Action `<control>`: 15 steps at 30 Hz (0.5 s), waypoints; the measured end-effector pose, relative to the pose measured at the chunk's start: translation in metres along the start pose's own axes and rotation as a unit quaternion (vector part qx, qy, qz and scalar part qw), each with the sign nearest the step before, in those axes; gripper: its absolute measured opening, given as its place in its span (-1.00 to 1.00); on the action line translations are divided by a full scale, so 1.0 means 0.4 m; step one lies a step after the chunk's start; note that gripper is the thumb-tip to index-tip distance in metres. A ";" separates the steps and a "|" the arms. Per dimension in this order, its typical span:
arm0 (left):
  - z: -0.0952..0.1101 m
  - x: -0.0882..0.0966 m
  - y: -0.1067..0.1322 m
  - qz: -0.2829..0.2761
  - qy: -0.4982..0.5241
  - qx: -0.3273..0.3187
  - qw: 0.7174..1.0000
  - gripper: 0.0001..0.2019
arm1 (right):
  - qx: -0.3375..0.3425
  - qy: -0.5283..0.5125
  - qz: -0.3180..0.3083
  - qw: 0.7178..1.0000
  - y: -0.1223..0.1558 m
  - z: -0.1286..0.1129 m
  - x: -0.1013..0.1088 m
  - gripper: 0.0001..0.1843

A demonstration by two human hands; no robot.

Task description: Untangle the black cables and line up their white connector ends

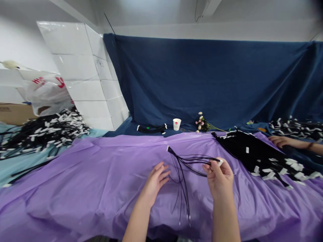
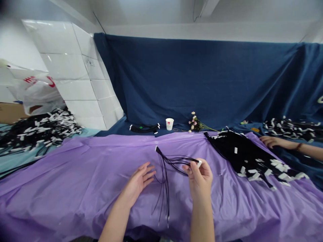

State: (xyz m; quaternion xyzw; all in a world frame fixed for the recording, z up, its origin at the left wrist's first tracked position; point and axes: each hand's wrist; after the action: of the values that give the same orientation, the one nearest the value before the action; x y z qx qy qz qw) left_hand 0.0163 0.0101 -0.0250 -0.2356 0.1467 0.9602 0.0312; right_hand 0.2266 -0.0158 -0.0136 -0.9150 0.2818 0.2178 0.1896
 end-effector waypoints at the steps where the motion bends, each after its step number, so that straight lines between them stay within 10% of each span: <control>1: -0.001 -0.004 0.002 0.004 0.008 0.003 1.000 -0.61 | -0.007 -0.002 -0.014 1.000 0.013 -0.009 0.003 -0.61; 10: 0.007 -0.021 0.006 0.031 0.079 -0.039 0.996 -0.73 | -0.038 0.012 -0.181 0.983 0.069 -0.074 0.020 -0.60; 15: 0.038 -0.011 0.043 0.041 0.088 -0.097 0.991 -0.43 | -0.063 0.055 -0.149 0.985 0.025 -0.051 0.057 -0.57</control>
State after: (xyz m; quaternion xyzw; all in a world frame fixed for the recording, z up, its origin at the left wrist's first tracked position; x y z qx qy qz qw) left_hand 0.0114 -0.0019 -0.0055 -0.3148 0.0649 0.9459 -0.0437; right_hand 0.2436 -0.0432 -0.0104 -0.9675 0.1377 0.1537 0.1460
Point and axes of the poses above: each hand's wrist, its own y-axis away from the middle knuckle, its own x-axis out of the back of the hand, z = x × y, and after that the axes turned 3 degrees about -x, right-handed
